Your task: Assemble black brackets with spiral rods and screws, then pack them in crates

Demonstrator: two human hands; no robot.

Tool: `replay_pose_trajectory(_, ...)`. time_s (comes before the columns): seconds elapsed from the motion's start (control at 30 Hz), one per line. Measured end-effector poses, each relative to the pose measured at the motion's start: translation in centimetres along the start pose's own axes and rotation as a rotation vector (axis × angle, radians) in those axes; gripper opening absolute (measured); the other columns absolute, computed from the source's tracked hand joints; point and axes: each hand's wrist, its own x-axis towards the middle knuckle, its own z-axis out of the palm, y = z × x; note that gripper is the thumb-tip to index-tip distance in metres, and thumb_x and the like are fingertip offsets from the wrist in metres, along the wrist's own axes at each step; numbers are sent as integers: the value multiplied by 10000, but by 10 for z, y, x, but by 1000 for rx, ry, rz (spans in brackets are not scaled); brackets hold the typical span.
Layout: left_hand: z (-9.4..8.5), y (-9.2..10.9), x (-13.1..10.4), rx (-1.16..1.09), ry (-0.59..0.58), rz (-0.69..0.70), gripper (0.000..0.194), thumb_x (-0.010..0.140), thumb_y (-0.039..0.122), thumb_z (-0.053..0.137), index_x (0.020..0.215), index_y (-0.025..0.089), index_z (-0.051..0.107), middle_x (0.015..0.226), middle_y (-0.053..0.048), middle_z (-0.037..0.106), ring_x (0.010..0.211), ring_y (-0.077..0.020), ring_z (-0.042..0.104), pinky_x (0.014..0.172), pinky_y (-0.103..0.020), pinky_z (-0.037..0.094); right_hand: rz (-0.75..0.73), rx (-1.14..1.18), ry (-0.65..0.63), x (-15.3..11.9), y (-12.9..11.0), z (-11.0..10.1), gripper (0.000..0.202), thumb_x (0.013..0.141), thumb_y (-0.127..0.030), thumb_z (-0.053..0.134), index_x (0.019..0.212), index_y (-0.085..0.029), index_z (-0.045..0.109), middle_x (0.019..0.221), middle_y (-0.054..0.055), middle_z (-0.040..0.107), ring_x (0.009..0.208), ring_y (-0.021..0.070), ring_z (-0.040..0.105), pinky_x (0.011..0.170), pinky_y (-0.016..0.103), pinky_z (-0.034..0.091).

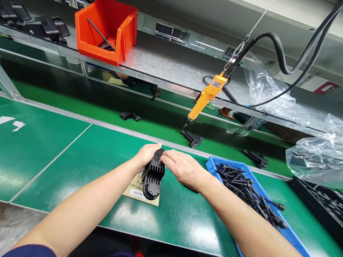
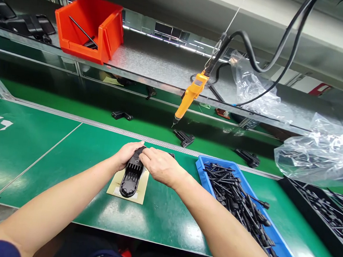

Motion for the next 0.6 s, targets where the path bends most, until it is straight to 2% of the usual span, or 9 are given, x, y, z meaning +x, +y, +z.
replay_pose_trajectory(0.2, 1, 0, 0, -41, 0, 3, 424, 624, 513, 762, 626, 174, 507, 563, 33, 481, 510, -96, 415, 519, -268, 294, 58, 4, -92, 10, -2, -8, 292, 992, -133, 367, 899, -161, 643, 899, 52, 630, 737, 150, 497, 638, 277, 362)
replay_pose_trajectory(0.3, 1, 2, -1, -39, 11, -1, 415, 635, 502, 763, 623, 177, 504, 563, 34, 481, 515, -99, 415, 525, -271, 303, 71, -16, -111, 13, -5, -11, 302, 971, -89, 368, 855, -151, 641, 869, 56, 619, 713, 150, 486, 624, 283, 352)
replay_pose_trajectory(0.4, 2, 2, -1, -32, 16, 10, 385, 653, 491, 749, 640, 170, 537, 595, 19, 518, 546, -110, 441, 550, -275, 330, 88, -63, -136, 16, -7, -11, 253, 953, -70, 398, 909, -130, 639, 891, 71, 610, 750, 158, 504, 646, 279, 371)
replay_pose_trajectory(0.6, 0, -1, 0, -14, 1, 41, 411, 626, 525, 749, 692, 150, 596, 641, 3, 549, 596, -124, 445, 588, -286, 341, 241, -8, -118, 24, -8, -7, 195, 981, -127, 426, 960, -149, 619, 906, 64, 588, 782, 153, 533, 661, 264, 393)
